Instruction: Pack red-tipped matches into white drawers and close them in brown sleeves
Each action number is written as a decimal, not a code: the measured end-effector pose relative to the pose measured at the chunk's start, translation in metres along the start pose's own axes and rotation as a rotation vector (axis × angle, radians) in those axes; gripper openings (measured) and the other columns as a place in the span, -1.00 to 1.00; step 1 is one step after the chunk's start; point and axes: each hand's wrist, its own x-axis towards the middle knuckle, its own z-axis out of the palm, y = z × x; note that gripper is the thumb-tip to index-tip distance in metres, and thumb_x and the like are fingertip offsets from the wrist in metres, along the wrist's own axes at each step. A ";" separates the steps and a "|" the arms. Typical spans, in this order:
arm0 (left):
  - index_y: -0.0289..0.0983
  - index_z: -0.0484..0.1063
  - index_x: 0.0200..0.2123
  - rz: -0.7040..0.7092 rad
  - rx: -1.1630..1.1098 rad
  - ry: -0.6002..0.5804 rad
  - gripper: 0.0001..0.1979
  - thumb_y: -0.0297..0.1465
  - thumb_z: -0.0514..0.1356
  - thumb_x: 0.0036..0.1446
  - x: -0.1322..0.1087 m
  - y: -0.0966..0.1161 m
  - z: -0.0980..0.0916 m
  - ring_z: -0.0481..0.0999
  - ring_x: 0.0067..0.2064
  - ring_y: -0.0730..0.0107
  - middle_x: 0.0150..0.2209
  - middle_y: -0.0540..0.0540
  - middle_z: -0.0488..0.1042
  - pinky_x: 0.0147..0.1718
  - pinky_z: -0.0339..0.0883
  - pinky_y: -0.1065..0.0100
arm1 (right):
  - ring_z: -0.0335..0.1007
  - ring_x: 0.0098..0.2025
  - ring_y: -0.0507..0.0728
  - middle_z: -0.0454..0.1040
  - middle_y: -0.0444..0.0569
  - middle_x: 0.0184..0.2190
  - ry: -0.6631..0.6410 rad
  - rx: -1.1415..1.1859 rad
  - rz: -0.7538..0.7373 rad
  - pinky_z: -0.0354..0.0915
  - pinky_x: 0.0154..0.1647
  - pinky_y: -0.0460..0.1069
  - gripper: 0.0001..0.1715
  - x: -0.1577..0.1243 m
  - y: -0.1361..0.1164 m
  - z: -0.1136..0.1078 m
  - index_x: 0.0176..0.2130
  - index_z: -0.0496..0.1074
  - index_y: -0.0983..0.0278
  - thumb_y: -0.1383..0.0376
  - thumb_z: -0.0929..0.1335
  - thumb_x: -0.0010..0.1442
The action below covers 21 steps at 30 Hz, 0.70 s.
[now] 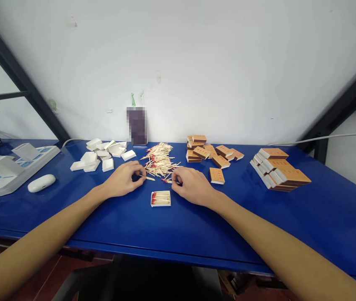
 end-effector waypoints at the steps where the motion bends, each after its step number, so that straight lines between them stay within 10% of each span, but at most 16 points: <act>1: -0.25 0.46 -0.35 0.010 -0.018 -0.009 -0.87 -0.36 0.13 0.14 0.000 0.001 -0.001 0.40 -0.28 0.30 -0.35 -0.06 0.40 -0.27 0.28 0.26 | 0.24 -0.43 0.03 0.40 -0.13 -0.43 -0.003 -0.001 -0.005 0.07 -0.41 -0.05 -0.94 0.000 0.000 0.000 -0.39 0.34 0.24 0.37 0.30 0.13; 21: -0.22 0.54 -0.27 0.198 -0.188 -0.081 -0.85 -0.28 0.22 0.23 0.009 0.019 0.013 0.38 -0.24 0.35 -0.32 -0.02 0.43 -0.21 0.21 0.30 | 0.20 -0.44 0.01 0.38 -0.15 -0.43 -0.018 0.032 -0.045 0.04 -0.39 -0.07 -0.89 0.005 -0.002 0.006 -0.32 0.36 0.24 0.32 0.28 0.27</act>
